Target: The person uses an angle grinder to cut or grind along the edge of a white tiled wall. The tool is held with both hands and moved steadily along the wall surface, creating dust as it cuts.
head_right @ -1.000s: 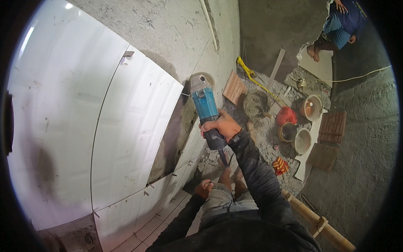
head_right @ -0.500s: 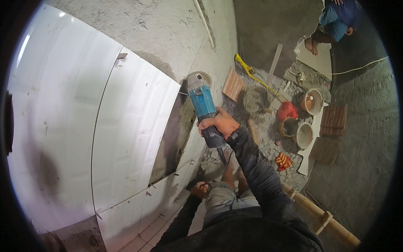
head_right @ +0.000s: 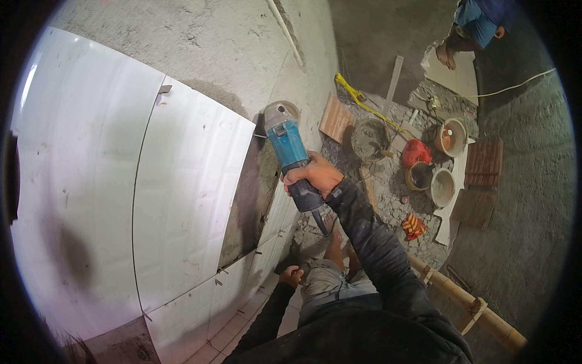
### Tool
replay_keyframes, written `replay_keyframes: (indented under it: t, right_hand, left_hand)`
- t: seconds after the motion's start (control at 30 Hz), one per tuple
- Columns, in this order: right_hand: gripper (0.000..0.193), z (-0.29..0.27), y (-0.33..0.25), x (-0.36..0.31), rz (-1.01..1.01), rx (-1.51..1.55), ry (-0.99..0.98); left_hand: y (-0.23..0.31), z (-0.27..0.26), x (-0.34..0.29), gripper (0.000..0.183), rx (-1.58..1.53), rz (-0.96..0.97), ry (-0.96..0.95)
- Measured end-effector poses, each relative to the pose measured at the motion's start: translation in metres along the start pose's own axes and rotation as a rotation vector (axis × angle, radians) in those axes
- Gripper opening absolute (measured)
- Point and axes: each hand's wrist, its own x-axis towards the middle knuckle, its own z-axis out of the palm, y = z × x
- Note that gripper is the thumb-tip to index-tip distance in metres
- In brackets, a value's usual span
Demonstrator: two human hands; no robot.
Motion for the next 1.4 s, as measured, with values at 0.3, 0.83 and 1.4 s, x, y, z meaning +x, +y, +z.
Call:
replay_keyframes:
  t: [0.3,0.83,1.4]
  right_hand:
    - [0.049,0.002,0.001,0.001,-0.007,0.011,0.001]
    - [0.047,0.002,0.009,0.000,-0.003,0.039,-0.005]
    - [0.056,-0.001,0.052,-0.057,0.042,-0.119,0.025]
  left_hand:
    - [-0.014,-0.003,0.009,0.061,0.027,0.019,0.002]
    - [-0.034,-0.011,0.016,0.065,-0.063,-0.117,-0.051]
    - [0.200,-0.066,-0.058,0.065,-0.741,0.381,-0.334]
